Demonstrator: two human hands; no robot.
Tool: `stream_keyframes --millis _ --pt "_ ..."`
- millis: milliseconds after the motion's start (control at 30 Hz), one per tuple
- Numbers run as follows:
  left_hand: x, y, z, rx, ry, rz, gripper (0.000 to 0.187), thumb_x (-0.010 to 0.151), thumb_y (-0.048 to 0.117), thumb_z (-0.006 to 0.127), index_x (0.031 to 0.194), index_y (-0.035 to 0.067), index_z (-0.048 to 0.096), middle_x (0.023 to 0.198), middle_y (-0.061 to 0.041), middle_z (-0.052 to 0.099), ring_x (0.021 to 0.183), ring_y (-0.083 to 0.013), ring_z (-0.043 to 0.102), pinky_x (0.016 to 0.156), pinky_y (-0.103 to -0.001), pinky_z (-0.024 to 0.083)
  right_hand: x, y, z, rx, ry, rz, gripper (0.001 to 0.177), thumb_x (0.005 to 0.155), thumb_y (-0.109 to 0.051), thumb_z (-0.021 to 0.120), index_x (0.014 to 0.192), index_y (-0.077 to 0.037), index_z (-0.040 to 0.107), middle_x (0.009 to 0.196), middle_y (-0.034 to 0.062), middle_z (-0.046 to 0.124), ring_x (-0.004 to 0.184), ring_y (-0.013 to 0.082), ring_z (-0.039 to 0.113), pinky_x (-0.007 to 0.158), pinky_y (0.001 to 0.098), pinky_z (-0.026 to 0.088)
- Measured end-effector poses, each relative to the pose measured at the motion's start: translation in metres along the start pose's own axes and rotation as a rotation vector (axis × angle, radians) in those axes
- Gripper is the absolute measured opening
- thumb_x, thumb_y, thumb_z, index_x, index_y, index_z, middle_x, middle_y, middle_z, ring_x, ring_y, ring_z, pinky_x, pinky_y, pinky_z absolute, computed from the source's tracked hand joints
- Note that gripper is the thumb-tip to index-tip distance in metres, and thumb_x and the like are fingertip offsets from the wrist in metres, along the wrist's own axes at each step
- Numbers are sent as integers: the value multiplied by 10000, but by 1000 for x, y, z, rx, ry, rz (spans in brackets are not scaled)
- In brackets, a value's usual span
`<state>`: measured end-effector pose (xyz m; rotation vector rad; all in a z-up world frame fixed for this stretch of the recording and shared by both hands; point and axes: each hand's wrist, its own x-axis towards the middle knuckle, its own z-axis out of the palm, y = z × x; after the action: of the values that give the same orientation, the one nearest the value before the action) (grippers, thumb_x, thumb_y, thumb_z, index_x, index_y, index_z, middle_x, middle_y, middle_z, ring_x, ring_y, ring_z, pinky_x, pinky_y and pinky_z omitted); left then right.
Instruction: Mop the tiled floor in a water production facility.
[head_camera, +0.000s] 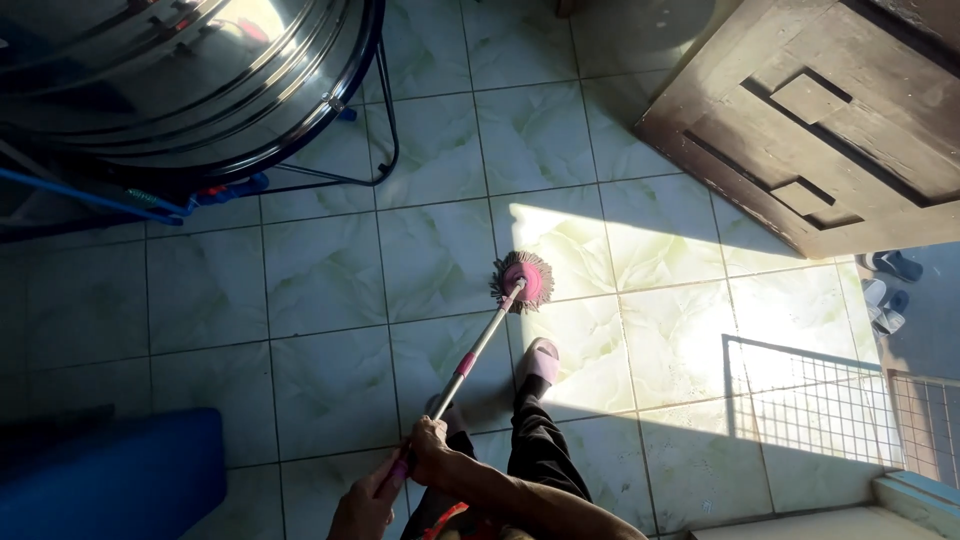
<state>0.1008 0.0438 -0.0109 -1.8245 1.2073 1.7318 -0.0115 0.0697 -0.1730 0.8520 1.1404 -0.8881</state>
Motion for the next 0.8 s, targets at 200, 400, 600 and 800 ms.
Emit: stream_keyframes --millis 200,400,600,800 --pt "10 27 51 -442 -12 -12 448 998 377 573 1440 338 632 583 10 435 419 -96 329 376 -293 255 -21 -64 8 -248 298 -249 174 999 -257 546 977 -96 483 772 158 552 588 276 557 454 390 447" --pt "102 87 135 -715 -129 110 701 1025 412 563 1609 251 209 678 -39 506 443 -107 392 385 -275 316 63 -188 -64 17 21 -340 224 1042 -318 540 946 -154 422 675 71 541 551 146 465 451 294 396" --pt "13 107 140 -413 -368 224 941 988 209 502 1630 318 -177 797 -76 549 516 -114 502 430 -282 478 -104 -142 -73 -225 26 -578 256 1053 -392 477 1056 -154 572 687 5 539 531 130 474 460 282 398" --pt "56 -97 232 -348 -469 337 1059 978 84 563 1529 285 -318 1063 -115 575 647 -151 592 530 -298 509 -137 -61 -130 -269 -78 -493 261 1054 -266 490 1269 -173 607 703 -6 509 565 119 474 493 285 430"
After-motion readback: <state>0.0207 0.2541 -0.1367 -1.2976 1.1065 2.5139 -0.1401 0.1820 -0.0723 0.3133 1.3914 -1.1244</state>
